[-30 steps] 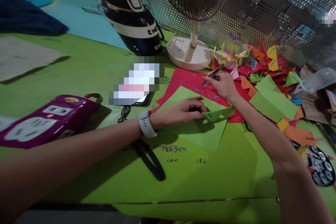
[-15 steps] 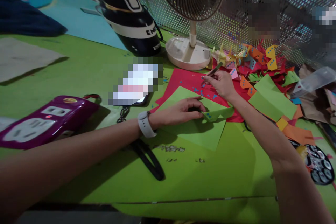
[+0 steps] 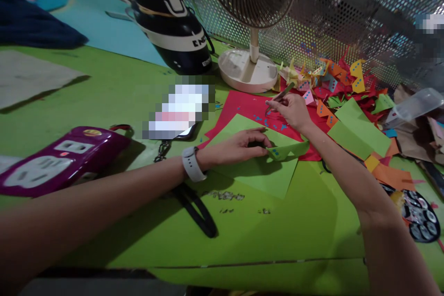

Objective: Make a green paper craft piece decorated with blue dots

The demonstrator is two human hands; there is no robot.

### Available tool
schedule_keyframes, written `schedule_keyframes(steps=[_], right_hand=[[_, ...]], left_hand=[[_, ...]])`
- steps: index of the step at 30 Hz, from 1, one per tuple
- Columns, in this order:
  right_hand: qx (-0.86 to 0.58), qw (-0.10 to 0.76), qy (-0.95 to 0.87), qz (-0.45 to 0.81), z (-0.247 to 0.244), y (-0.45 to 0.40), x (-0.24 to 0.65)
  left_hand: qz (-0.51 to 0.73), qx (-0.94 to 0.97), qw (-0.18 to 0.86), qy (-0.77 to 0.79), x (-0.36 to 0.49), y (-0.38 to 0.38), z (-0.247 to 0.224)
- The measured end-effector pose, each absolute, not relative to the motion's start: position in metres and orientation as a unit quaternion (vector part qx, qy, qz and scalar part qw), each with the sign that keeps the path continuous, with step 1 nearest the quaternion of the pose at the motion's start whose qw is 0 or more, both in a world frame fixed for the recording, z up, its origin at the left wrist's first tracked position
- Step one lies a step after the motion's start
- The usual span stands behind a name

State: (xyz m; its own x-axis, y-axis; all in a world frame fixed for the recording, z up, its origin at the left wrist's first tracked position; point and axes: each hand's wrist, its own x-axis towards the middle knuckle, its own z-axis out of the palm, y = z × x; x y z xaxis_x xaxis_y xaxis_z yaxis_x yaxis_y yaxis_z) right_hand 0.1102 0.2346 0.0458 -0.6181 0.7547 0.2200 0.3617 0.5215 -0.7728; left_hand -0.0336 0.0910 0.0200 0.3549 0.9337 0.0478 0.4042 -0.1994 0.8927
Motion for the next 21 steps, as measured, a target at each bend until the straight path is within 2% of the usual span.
schedule_keyframes(steps=[10, 21], right_hand=[[-0.316, 0.316, -0.792, 0.415, 0.0424, 0.2375, 0.1113], [-0.309, 0.332, -0.785, 0.422, 0.0402, 0.2341, 0.1106]], left_hand=[[0.302, 0.721, 0.402, 0.476, -0.0335, 0.0902, 0.0214], [0.314, 0.718, 0.401, 0.475, -0.0335, 0.0905, 0.0208]])
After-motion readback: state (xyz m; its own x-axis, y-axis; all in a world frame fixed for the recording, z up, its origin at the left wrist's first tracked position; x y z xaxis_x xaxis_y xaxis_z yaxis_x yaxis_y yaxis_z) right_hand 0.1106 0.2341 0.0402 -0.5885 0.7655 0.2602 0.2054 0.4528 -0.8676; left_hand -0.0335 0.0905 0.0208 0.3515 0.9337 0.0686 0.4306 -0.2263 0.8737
